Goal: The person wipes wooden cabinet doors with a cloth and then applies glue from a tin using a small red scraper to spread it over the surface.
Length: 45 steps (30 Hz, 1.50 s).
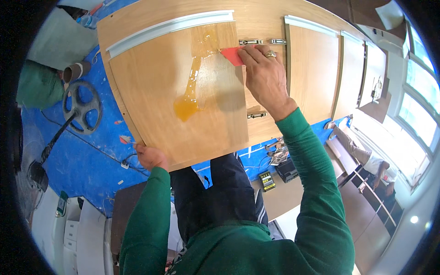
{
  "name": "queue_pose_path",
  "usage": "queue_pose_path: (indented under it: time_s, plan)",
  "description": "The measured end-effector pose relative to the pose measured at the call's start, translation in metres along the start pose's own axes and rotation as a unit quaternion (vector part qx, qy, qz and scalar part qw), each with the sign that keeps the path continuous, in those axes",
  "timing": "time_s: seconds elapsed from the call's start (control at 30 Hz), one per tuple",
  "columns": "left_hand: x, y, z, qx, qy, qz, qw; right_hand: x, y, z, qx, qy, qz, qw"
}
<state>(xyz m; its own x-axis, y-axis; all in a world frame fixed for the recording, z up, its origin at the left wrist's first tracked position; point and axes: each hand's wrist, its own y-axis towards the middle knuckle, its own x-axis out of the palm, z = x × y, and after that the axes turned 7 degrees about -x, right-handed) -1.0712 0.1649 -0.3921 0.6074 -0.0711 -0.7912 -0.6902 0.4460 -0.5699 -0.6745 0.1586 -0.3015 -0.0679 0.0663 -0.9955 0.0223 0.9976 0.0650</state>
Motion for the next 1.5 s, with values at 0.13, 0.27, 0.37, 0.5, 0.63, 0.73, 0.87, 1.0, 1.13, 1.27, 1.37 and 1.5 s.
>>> queue_pose_path:
  time_s: [0.13, 0.27, 0.37, 0.5, 0.63, 0.73, 0.87, 1.0, 1.13, 1.27, 1.37, 1.5]
  plan:
    - [-0.004, -0.006, 0.013, -0.029, 0.044, -0.013, 0.999, 0.004, 0.018, 0.013, -0.001, -0.009, 0.031, 0.999]
    - [-0.001, 0.001, 0.005, -0.008, 0.025, -0.015, 1.0, 0.02, 0.032, 0.025, -0.019, -0.019, 0.048, 0.998]
    - [0.005, 0.013, -0.006, 0.01, 0.038, 0.008, 0.999, 0.021, 0.016, 0.01, -0.021, -0.007, 0.029, 0.999]
    - [0.002, 0.001, 0.001, 0.002, 0.014, 0.011, 1.0, 0.004, -0.024, -0.035, -0.01, 0.019, -0.013, 1.0]
    - [0.006, 0.012, -0.01, 0.009, 0.007, -0.004, 1.0, 0.0, 0.014, -0.035, -0.003, 0.027, 0.038, 0.999]
    - [0.007, 0.016, -0.014, 0.02, 0.002, 0.0, 1.0, 0.023, 0.038, -0.026, -0.025, -0.016, 0.052, 0.998]
    - [0.003, 0.004, 0.002, -0.009, 0.017, 0.003, 1.0, 0.034, 0.056, -0.03, -0.039, -0.019, 0.075, 0.996]
    - [0.005, 0.006, -0.004, 0.012, 0.044, 0.028, 0.999, 0.039, 0.064, -0.036, -0.045, -0.022, 0.081, 0.995]
    - [0.003, 0.004, -0.002, 0.003, 0.039, 0.021, 0.999, 0.046, 0.07, -0.039, -0.047, -0.034, 0.089, 0.994]
    - [0.003, -0.001, 0.004, -0.008, 0.021, 0.012, 1.0, 0.037, 0.068, -0.045, -0.033, -0.034, 0.041, 0.998]
    - [0.004, 0.003, -0.004, 0.015, 0.029, 0.026, 0.999, 0.022, 0.048, -0.062, -0.031, -0.002, -0.014, 0.999]
    - [0.001, 0.005, -0.003, -0.002, 0.035, 0.012, 0.999, 0.005, 0.011, -0.094, -0.034, 0.045, -0.041, 0.998]
